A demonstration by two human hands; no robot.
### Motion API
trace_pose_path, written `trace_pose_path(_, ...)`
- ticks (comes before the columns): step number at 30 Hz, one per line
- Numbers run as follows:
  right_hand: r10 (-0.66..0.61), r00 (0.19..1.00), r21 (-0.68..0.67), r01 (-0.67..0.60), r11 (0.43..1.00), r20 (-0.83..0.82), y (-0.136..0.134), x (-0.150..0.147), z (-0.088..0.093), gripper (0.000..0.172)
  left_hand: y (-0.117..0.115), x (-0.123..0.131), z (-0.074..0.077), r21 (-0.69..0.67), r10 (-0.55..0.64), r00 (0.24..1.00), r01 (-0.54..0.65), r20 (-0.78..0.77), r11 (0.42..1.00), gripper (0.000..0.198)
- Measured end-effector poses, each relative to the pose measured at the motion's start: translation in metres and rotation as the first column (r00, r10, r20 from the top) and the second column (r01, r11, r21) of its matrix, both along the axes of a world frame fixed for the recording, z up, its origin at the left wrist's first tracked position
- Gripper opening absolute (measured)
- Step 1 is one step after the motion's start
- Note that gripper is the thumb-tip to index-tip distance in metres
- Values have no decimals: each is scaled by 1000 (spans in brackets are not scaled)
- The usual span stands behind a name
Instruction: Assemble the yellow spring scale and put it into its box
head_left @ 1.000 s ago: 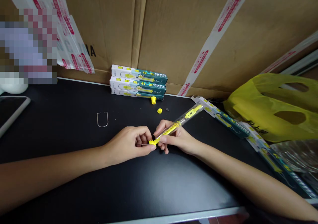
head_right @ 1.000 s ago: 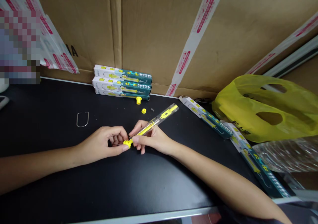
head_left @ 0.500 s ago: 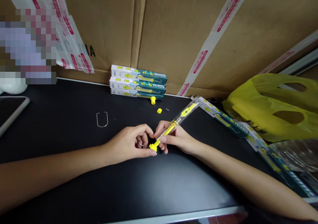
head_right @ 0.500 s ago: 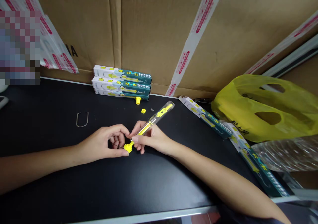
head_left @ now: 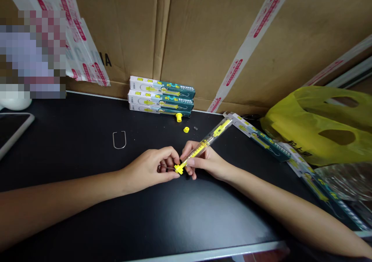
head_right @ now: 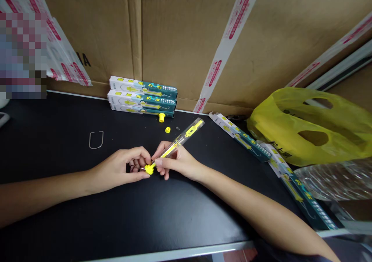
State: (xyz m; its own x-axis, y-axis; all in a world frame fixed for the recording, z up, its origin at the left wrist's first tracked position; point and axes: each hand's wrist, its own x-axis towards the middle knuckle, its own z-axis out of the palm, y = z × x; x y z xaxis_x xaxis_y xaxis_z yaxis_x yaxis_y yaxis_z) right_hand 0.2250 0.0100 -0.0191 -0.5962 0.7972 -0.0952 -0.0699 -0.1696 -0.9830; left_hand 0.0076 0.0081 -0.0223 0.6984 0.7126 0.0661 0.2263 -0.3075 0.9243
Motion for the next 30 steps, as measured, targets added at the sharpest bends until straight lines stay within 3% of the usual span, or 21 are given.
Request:
trace_pose_path(15,-103,994,-53,101,994,-45,1,0,6,24,-1,-1,5,7,61,996,-62,67,998,13)
trace_pose_path(25,-69,992,179,49,983,107,-5,-4,6,28,1,-1,6,175,115,993,-115,9,978,8)
trace_pose_path(30,-94,987,206,66,976,130,-9,-6,7,28,1,-1,6,181,162,987,-160,2,970,10)
